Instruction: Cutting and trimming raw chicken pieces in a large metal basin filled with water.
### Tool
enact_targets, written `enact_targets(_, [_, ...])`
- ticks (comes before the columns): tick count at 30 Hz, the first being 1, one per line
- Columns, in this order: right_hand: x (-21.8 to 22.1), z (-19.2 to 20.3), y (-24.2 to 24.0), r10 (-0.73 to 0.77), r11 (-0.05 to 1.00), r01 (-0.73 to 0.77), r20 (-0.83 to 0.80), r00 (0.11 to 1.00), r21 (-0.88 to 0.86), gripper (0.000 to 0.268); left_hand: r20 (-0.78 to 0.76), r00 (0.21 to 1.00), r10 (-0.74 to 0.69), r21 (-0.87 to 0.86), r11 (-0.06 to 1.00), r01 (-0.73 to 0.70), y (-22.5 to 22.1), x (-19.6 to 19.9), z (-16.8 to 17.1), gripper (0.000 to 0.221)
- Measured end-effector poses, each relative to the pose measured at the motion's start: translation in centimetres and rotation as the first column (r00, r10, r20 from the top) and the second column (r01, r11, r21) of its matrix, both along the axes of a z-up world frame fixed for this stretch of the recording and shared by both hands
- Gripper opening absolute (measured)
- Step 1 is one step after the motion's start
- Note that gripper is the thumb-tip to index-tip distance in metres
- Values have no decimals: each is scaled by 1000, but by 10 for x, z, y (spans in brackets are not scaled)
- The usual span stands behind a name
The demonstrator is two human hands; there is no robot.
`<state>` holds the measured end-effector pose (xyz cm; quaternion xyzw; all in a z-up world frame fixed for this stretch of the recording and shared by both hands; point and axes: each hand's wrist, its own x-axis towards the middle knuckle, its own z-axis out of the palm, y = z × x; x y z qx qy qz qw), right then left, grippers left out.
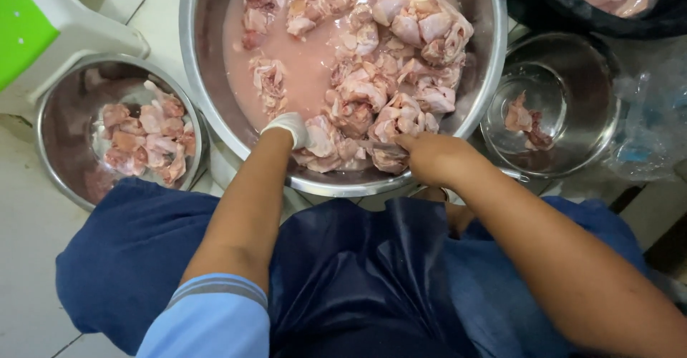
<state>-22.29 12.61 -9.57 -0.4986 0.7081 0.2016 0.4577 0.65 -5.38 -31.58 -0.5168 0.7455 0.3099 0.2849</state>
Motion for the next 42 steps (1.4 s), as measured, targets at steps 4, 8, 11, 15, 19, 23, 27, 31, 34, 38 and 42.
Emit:
enact_targets(4, [0, 2, 1, 17, 1000, -17, 13, 1000, -6, 52, 15, 1000, -11, -36, 999, 12, -1, 4, -4, 50])
enact_targets(8, [-2, -3, 0, 50, 999, -50, 4, 999, -8, 48, 23, 1000, -16, -72, 997, 17, -1, 7, -8, 49])
enact_targets(11, [-7, -21, 6, 76, 996, -78, -46, 996, -34, 50, 27, 1000, -15, -103, 995, 18, -1, 12, -15, 48])
enact_targets(15, [-21, 13, -3, 50, 995, -49, 2, 999, -86, 44, 30, 999, -30, -139, 990, 34, 0, 12, -24, 46])
enact_targets(19, [-65, 49, -2, -134, 954, 122, -23, 991, -273, 34, -34, 997, -74, -363, 930, 57, 21, -26, 21, 47])
enact_targets(23, [-104, 74, 10, -331, 890, 259, -141, 933, -375, 37, -379, 879, -288, -681, 731, -54, 44, -76, 56, 35])
enact_targets(27, [-104, 99, 16, -435, 853, 357, -142, 889, -382, 37, -607, 742, -283, -446, 895, -24, 50, -139, 19, 27])
enact_targets(31, [-92, 110, 16, -490, 811, 421, -81, 868, -407, 37, -561, 771, -302, -367, 925, 96, 51, -202, -6, 46])
enact_targets(34, [-95, 108, 14, -469, 822, 398, -87, 879, -407, 37, -480, 838, -260, -297, 947, 124, 45, -241, -35, 52])
enact_targets(38, [-96, 106, 13, -455, 840, 405, -64, 888, -362, 36, -332, 881, -337, -258, 931, 259, 45, -273, -61, 56])
enact_targets(42, [-95, 106, 10, -428, 862, 384, -70, 901, -330, 35, -252, 901, -353, -240, 925, 295, 47, -279, -81, 50])
